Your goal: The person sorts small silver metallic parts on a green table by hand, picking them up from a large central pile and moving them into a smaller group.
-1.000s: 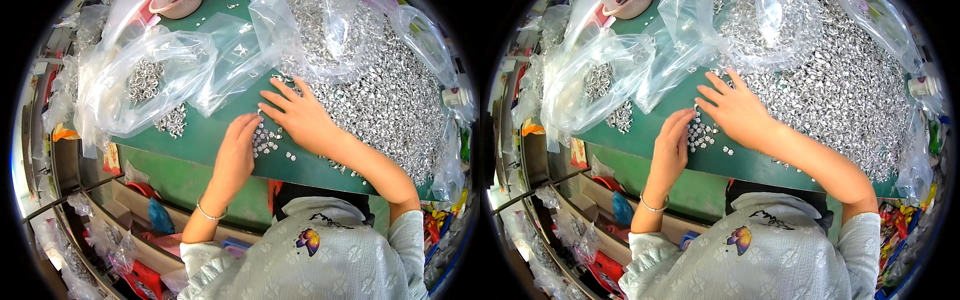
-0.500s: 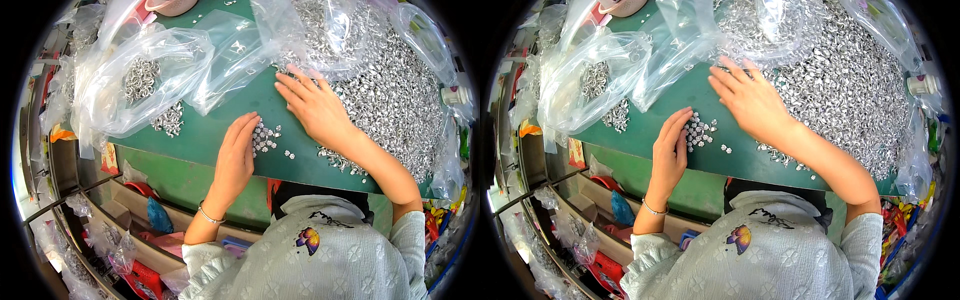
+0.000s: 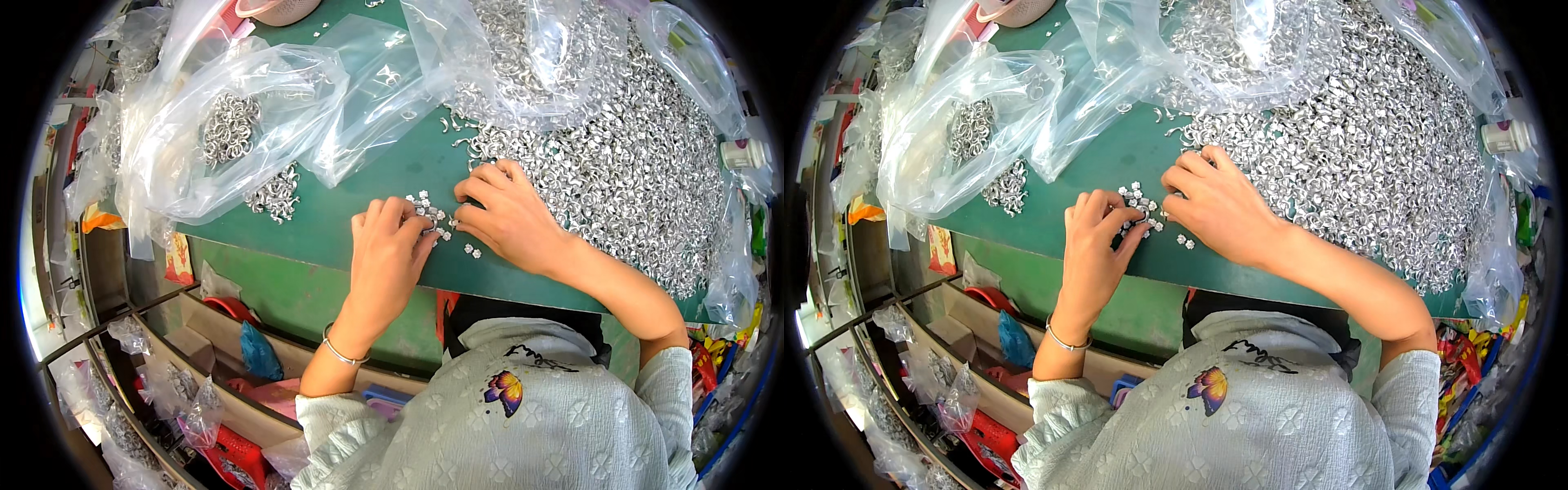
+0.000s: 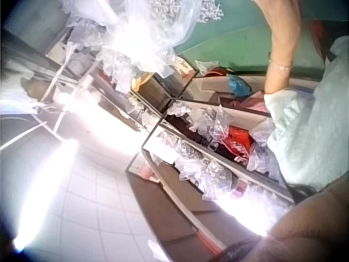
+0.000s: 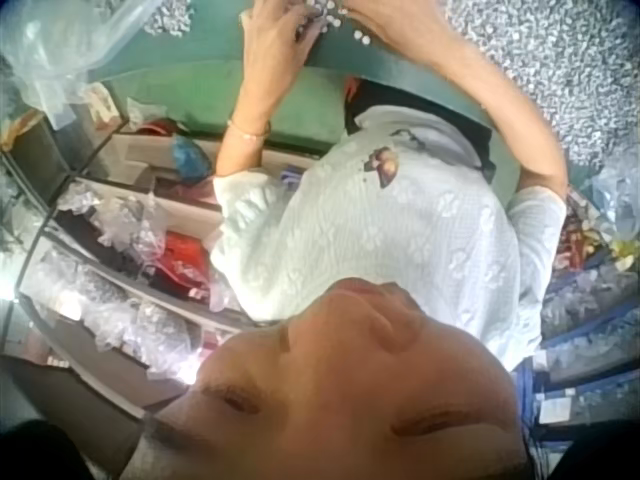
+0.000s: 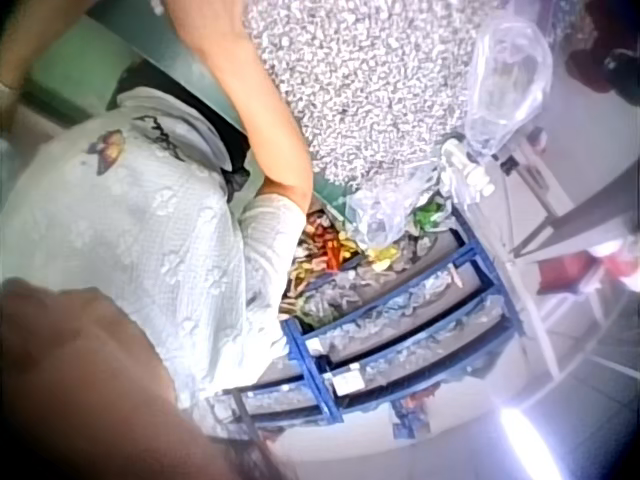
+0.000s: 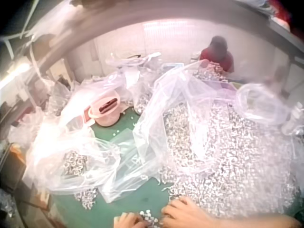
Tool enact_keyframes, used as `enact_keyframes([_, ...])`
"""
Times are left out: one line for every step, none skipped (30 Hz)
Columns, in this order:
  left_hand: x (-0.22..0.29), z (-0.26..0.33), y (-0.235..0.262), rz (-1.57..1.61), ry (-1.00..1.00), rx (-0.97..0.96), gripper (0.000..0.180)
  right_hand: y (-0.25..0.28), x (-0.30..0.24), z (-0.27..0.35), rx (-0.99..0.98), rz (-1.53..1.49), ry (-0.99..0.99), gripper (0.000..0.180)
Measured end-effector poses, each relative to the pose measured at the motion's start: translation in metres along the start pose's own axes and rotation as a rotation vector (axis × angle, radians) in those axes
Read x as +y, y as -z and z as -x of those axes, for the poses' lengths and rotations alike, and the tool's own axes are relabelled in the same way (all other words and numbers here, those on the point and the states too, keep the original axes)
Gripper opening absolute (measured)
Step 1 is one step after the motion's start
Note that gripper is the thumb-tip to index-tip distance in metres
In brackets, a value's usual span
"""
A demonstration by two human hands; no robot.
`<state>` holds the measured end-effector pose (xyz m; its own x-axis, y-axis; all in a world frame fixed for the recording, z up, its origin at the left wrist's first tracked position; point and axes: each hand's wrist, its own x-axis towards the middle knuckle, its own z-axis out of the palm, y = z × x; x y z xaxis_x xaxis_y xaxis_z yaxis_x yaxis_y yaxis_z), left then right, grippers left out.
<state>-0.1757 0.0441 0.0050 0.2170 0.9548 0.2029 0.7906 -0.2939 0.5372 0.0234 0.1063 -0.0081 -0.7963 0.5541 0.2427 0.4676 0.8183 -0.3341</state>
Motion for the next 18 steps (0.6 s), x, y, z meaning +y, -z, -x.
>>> enact_keyframes([0.0, -0.001, 0.0, -0.004, -0.012, -0.005, 0.018, 0.001, 0.0, 0.001, -0.001, 0.018, 0.014, 0.015])
enact_keyframes([0.001, -0.001, 0.0, -0.009, -0.025, -0.01, 0.018, 0.002, 0.001, 0.002, -0.001, 0.036, 0.027, 0.015])
enact_keyframes([0.001, -0.001, 0.001, -0.008, -0.019, -0.021, 0.017, 0.002, 0.001, 0.002, -0.002, 0.054, 0.041, 0.016])
enact_keyframes([0.001, -0.002, 0.001, -0.006, -0.014, -0.031, 0.016, 0.002, 0.0, 0.003, 0.032, 0.021, 0.026, 0.016])
enact_keyframes([0.001, -0.003, 0.002, -0.004, -0.01, -0.041, 0.015, 0.002, 0.0, 0.003, 0.066, -0.012, 0.012, 0.016])
enact_keyframes([0.001, -0.003, 0.001, 0.029, -0.009, -0.025, 0.015, 0.001, -0.001, 0.003, 0.101, -0.045, -0.003, 0.017])
enact_keyframes([0.0, -0.004, 0.0, 0.061, -0.01, -0.009, 0.015, 0.0, -0.002, 0.002, 0.093, -0.051, 0.001, 0.017])
enact_keyframes([0.0, -0.005, 0.0, 0.094, -0.011, 0.006, 0.014, -0.001, -0.003, -0.001, 0.086, -0.056, 0.004, 0.017])
enact_keyframes([0.0, -0.008, 0.0, 0.102, 0.0, 0.038, 0.014, -0.002, -0.004, -0.002, 0.079, -0.061, 0.006, 0.017])
enact_keyframes([-0.001, -0.012, 0.0, 0.114, 0.01, 0.069, 0.014, -0.004, -0.003, -0.001, 0.077, -0.057, 0.008, 0.017])
enact_keyframes([-0.002, -0.017, 0.0, 0.125, 0.019, 0.098, 0.015, -0.005, -0.002, -0.001, 0.075, -0.054, 0.008, 0.017])
enact_keyframes([-0.004, -0.025, -0.001, 0.102, -0.007, 0.141, 0.014, -0.006, 0.0, -0.001, 0.073, -0.049, 0.008, 0.017])
enact_keyframes([-0.006, -0.03, -0.002, 0.111, -0.005, 0.171, 0.014, -0.004, 0.0, -0.001, 0.1, -0.035, 0.0, 0.016])
enact_keyframes([-0.009, -0.035, -0.004, 0.12, -0.003, 0.202, 0.013, -0.001, 0.0, -0.002, 0.127, -0.02, -0.01, 0.016])
enact_keyframes([-0.011, -0.041, -0.005, 0.13, -0.001, 0.232, 0.012, 0.003, 0.001, -0.002, 0.154, -0.005, -0.02, 0.016])
enact_keyframes([-0.012, -0.047, -0.008, 0.139, -0.027, 0.254, 0.011, 0.006, 0.006, -0.003, 0.193, 0.051, -0.074, 0.015])
enact_keyframes([-0.013, -0.052, -0.012, 0.143, -0.012, 0.242, 0.011, 0.009, 0.014, -0.006, 0.231, 0.107, -0.127, 0.014])
enact_keyframes([-0.015, -0.055, -0.016, 0.147, 0.004, 0.232, 0.011, 0.011, 0.019, -0.009, 0.27, 0.162, -0.179, 0.014])
